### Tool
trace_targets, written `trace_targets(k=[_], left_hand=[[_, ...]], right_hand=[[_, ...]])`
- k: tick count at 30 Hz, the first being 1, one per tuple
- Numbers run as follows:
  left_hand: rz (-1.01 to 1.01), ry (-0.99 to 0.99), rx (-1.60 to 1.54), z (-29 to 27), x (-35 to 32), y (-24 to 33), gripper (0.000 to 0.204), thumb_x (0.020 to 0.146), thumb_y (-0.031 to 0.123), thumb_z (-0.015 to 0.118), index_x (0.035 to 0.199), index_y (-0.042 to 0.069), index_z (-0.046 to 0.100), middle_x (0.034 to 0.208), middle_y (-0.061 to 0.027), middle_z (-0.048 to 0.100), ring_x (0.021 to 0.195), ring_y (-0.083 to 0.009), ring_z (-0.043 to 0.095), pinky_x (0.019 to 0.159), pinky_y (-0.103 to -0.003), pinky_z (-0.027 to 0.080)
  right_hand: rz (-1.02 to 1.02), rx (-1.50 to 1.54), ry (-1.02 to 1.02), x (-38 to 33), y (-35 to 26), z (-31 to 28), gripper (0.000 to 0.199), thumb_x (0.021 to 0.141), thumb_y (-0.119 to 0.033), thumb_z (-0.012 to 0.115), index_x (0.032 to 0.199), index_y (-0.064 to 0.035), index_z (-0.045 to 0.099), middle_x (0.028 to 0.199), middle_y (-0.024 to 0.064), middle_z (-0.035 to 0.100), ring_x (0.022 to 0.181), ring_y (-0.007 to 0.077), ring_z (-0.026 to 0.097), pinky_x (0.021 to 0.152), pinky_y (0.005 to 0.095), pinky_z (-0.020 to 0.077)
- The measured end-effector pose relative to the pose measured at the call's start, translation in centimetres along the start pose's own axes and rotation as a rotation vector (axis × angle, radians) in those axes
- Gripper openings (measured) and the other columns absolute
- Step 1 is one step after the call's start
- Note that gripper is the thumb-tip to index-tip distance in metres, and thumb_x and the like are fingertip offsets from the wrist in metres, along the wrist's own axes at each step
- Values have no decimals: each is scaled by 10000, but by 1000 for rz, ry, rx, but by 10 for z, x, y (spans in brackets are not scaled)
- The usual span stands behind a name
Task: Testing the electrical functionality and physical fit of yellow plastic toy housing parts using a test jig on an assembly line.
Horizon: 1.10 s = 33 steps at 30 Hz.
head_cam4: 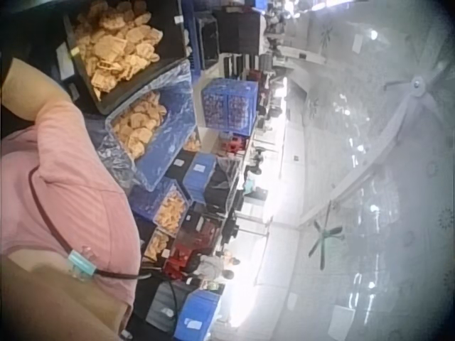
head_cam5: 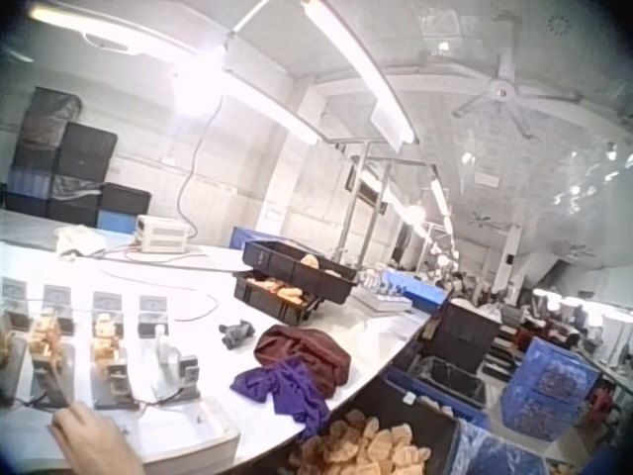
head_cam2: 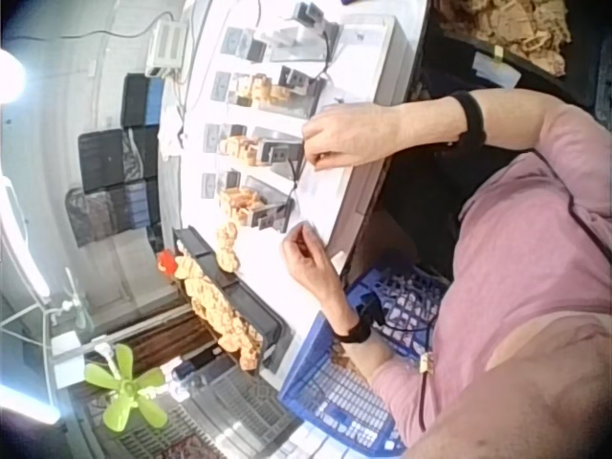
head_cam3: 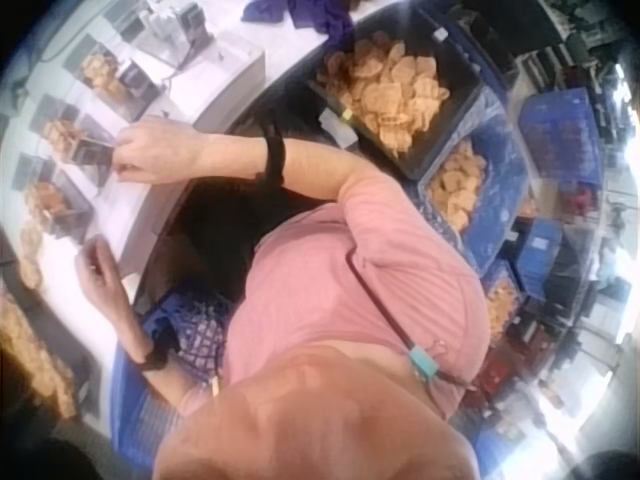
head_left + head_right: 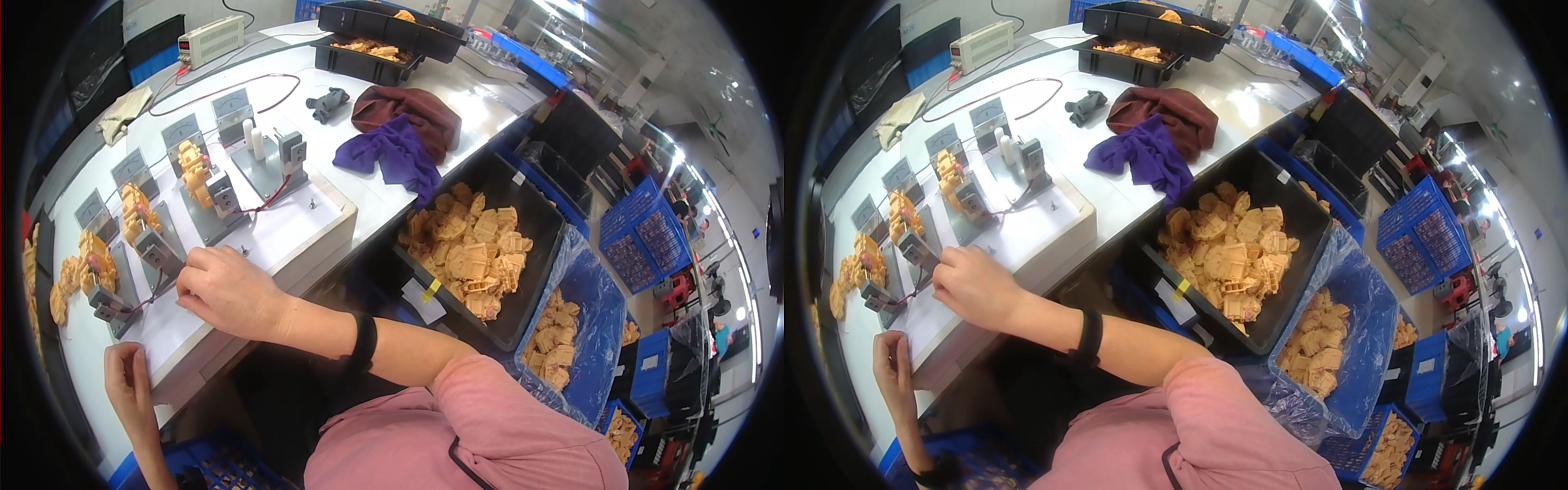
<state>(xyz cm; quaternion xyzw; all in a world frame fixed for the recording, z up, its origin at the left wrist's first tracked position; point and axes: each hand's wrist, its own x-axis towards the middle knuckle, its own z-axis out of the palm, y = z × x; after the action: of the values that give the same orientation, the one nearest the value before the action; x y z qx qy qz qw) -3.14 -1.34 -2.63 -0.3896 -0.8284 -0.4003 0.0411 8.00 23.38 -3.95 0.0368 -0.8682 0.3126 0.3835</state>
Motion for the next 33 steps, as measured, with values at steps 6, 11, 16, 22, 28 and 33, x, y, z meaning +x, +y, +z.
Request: trace_targets(k=[6, 11, 16, 22, 28, 33], left_hand=[[-16, -1, 23, -1, 0, 3, 75, 1009, 40, 551, 993, -29, 576, 891, -66, 529, 794, -141, 490, 734, -264, 415], [-16, 54, 48, 4, -1, 5, 91, 1012, 49, 551, 992, -36, 576, 891, -69, 532, 796, -147, 488, 742, -270, 419], [-28, 65, 33, 6, -1, 3, 112, 1016, 66, 560, 1006, -42, 585, 885, -69, 547, 782, -142, 489, 733, -274, 422], [-63, 76, 36, 6, 0, 0, 114, 1015, 75, 571, 1009, -37, 591, 873, -69, 560, 771, -142, 499, 740, -274, 435], [-45, 80, 35, 8, -2, 0, 104, 1012, 61, 574, 1003, -43, 582, 888, -79, 565, 798, -149, 529, 759, -277, 452], [-5, 71, 54, 8, -1, 3, 100, 1010, 58, 575, 1001, -41, 577, 895, -82, 565, 800, -155, 535, 756, -278, 453]], right_hand=[[3, -7, -8, 0, -2, -1, 109, 882, -165, 709, 876, -63, 670, 923, 104, 580, 916, 303, 604, 845, 407, 468], [-2, -7, 3, 0, -2, -1, 110, 876, -162, 714, 868, -65, 666, 923, 102, 581, 896, 306, 598, 835, 406, 468], [-9, -10, 10, 0, -2, -1, 109, 866, -158, 722, 864, -67, 664, 924, 103, 581, 874, 310, 591, 824, 407, 469], [-1, -3, 13, -1, -2, 0, 106, 865, -159, 722, 859, -70, 665, 918, 101, 580, 891, 308, 598, 826, 407, 468], [10, -2, 0, 0, -2, -1, 99, 865, -159, 718, 852, -75, 667, 912, 98, 577, 898, 303, 602, 829, 407, 466], [3, 3, -2, -2, 0, 0, 101, 864, -162, 720, 857, -78, 665, 921, 94, 576, 914, 296, 600, 845, 402, 463]])
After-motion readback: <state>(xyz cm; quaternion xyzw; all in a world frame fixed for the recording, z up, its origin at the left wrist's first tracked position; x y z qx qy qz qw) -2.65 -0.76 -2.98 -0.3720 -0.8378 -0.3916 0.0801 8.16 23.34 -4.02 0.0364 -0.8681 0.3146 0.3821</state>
